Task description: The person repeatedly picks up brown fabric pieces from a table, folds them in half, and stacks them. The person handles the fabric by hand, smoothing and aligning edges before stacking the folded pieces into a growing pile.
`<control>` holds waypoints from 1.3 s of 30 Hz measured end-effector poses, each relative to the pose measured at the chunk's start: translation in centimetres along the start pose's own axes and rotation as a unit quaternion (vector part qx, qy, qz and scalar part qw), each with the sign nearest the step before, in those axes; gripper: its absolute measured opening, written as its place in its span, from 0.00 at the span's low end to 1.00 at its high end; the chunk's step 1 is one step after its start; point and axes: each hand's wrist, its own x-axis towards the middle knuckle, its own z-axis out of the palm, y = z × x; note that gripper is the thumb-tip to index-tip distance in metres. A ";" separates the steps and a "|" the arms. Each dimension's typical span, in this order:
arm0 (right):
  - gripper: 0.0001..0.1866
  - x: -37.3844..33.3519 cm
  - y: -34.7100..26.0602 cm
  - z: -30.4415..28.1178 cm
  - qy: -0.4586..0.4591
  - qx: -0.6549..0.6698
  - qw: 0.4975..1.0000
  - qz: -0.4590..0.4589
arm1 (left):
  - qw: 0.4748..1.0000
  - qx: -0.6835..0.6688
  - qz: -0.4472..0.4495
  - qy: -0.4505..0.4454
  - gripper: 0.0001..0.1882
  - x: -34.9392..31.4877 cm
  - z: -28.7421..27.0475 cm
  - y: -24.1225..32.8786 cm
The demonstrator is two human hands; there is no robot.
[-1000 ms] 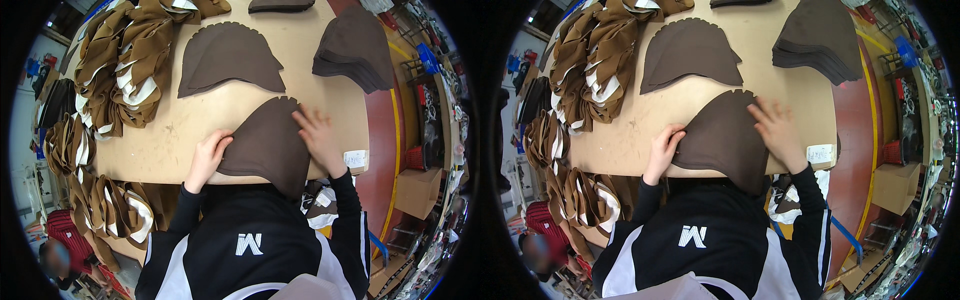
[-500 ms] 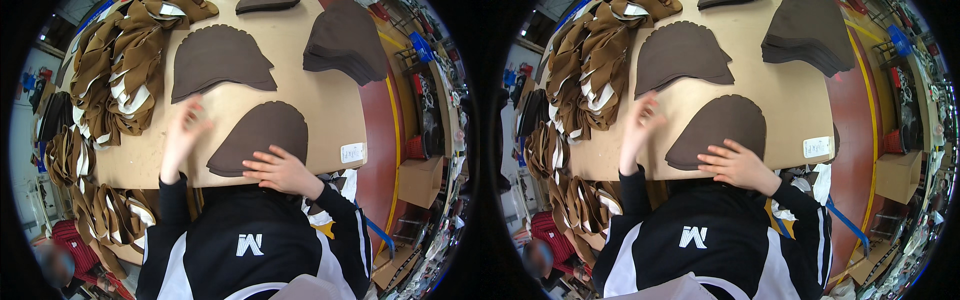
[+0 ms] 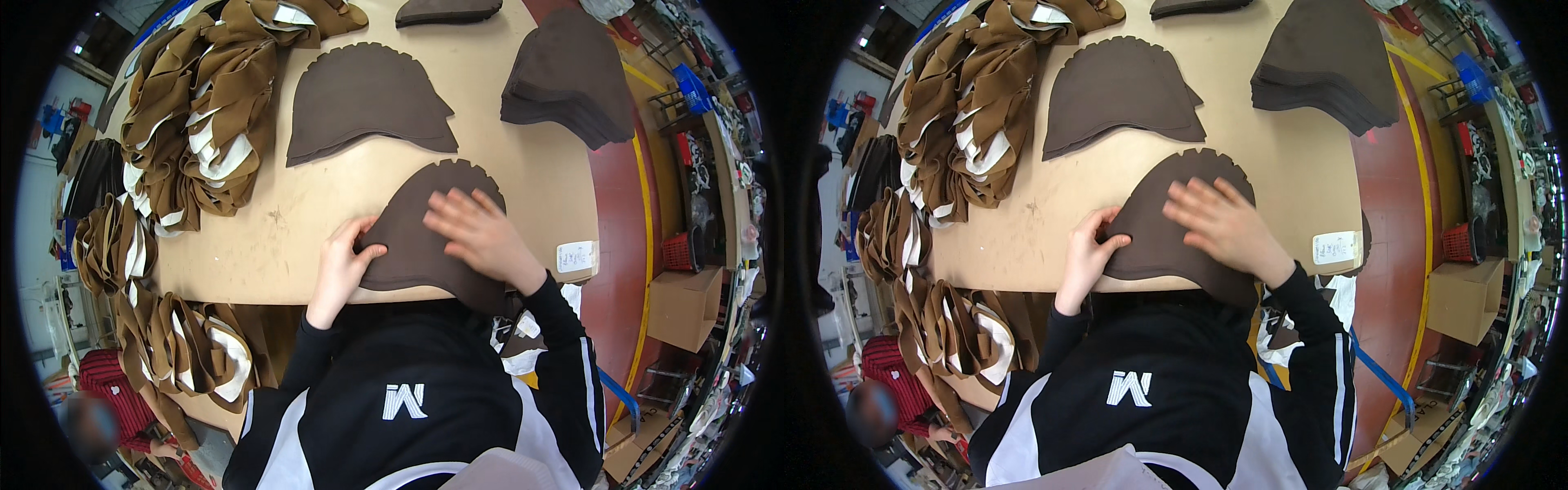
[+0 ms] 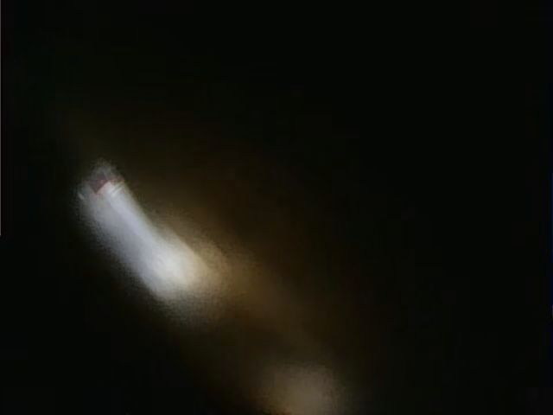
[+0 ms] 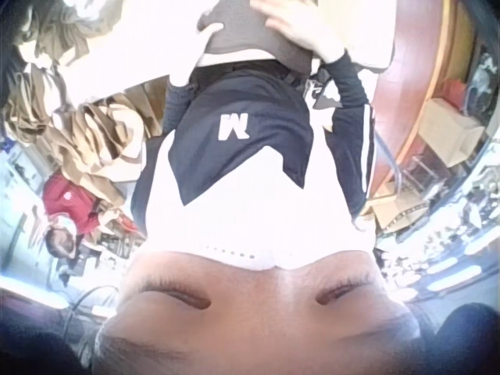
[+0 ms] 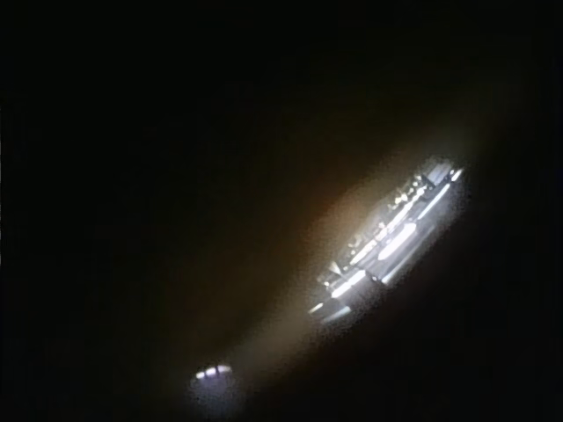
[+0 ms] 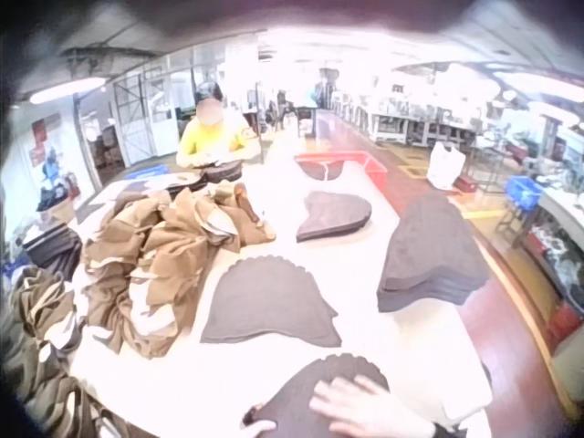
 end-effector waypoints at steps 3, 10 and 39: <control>0.31 -1.9 0.9 1.1 -0.036 -0.026 0.998 0.048 | 0.999 0.033 0.013 0.018 0.21 1.4 -0.1 0.4; 0.35 -4.8 3.3 -2.4 0.094 -0.098 0.969 0.207 | 0.992 0.008 0.103 0.072 0.13 4.4 -2.4 2.5; 0.31 -2.3 -0.5 1.5 -0.050 0.004 0.998 0.028 | 0.994 0.099 0.037 -0.021 0.12 2.7 -1.6 0.8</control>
